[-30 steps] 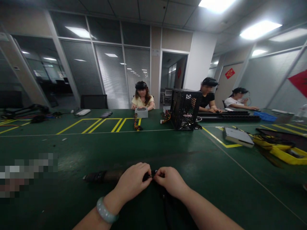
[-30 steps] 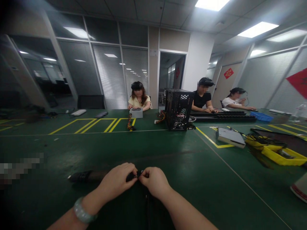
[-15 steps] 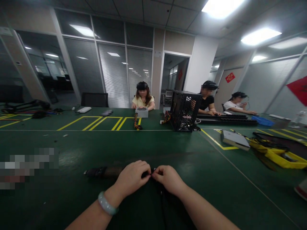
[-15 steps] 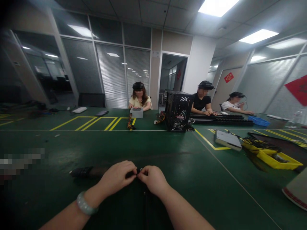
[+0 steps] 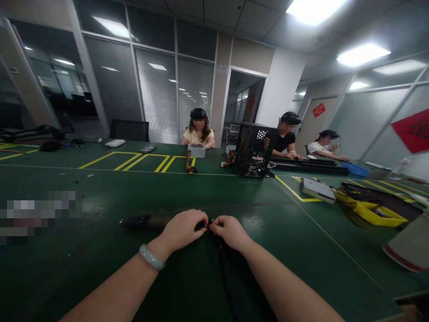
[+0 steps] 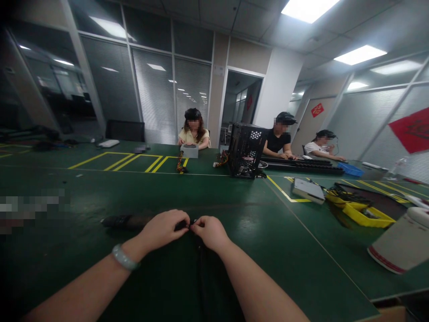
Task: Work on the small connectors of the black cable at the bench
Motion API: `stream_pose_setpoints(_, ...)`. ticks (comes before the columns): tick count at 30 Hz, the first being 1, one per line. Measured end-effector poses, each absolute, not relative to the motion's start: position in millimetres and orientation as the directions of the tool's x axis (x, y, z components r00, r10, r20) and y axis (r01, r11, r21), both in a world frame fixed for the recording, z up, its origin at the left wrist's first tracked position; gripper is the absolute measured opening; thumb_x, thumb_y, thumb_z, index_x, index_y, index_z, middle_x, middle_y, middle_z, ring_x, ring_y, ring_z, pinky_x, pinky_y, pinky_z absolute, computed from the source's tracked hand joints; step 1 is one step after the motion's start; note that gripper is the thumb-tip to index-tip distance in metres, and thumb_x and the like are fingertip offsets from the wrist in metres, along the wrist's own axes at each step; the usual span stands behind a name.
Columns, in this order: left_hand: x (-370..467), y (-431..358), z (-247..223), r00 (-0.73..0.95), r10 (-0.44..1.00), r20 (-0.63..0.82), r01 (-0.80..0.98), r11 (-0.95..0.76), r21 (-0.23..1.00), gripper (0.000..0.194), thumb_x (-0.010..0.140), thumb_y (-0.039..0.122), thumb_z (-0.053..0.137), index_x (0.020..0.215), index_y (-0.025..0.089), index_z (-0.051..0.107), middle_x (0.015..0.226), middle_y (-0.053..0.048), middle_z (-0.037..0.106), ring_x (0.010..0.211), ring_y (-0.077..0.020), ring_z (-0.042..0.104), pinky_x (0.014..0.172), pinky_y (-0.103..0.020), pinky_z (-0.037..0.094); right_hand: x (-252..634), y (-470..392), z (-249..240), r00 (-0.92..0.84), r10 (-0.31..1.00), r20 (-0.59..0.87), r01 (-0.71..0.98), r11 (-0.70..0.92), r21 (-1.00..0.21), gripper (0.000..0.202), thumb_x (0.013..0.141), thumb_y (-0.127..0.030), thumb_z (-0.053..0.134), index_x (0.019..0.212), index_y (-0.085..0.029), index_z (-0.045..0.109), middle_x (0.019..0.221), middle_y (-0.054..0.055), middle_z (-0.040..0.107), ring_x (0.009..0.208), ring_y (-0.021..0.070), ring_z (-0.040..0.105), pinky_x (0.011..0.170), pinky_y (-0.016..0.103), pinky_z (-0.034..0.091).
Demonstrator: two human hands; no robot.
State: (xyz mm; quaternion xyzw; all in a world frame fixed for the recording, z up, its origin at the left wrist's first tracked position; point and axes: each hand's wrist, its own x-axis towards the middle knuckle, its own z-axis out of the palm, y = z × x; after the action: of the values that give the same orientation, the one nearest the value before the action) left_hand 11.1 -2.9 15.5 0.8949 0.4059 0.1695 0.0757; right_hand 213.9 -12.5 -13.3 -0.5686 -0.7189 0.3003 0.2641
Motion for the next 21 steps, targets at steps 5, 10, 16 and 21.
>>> stream_pose_setpoints(5, 6.6, -1.9, 13.4, 0.591, 0.773, 0.229, 0.715, -0.634, 0.295, 0.020, 0.085, 0.033, 0.059, 0.103, 0.025, 0.060, 0.098, -0.002, 0.063, 0.089, -0.0203, 0.059, 0.076, -0.032, 0.044, 214.9, -12.0, -13.5, -0.210, 0.977, 0.034, 0.662, 0.168, -0.730, 0.023, 0.087, -0.036, 0.060, 0.080, -0.017, 0.070, 0.072, 0.000, 0.069, 0.064, 0.0113, 0.059, 0.057, 0.019, 0.037)
stream_pose_setpoints(10, 5.5, 2.2, 8.7, 0.638, 0.723, 0.267, 0.669, -0.691, 0.272, 0.012, 0.087, 0.022, 0.056, 0.096, 0.025, 0.062, 0.101, 0.000, 0.064, 0.093, -0.0202, 0.059, 0.082, -0.034, 0.042, 213.8, -12.4, -10.8, -0.210, 0.978, 0.019, 0.689, 0.162, -0.706, 0.022, 0.088, -0.036, 0.060, 0.082, -0.018, 0.070, 0.075, 0.000, 0.069, 0.065, 0.0114, 0.060, 0.056, 0.020, 0.036)
stream_pose_setpoints(16, 7.8, 4.4, 8.0, 0.648, 0.706, 0.286, 0.656, -0.708, 0.262, 0.013, 0.086, 0.018, 0.056, 0.093, 0.025, 0.064, 0.095, 0.001, 0.065, 0.090, -0.0194, 0.059, 0.081, -0.032, 0.042, 209.7, -15.2, -9.0, -0.213, 0.976, 0.054, 0.733, 0.196, -0.652, 0.020, 0.089, -0.036, 0.059, 0.085, -0.021, 0.071, 0.079, -0.001, 0.070, 0.069, 0.0122, 0.060, 0.058, 0.021, 0.035)
stream_pose_setpoints(21, 7.3, 4.1, 8.9, 0.646, 0.699, 0.306, 0.657, -0.714, 0.243, 0.011, 0.085, 0.022, 0.059, 0.094, 0.025, 0.063, 0.095, 0.000, 0.065, 0.091, -0.0199, 0.060, 0.080, -0.032, 0.043, 207.7, -15.3, -10.2, -0.245, 0.965, 0.096, 0.743, 0.250, -0.621, 0.022, 0.090, -0.037, 0.057, 0.085, -0.021, 0.071, 0.079, -0.001, 0.069, 0.070, 0.0122, 0.059, 0.057, 0.020, 0.034)
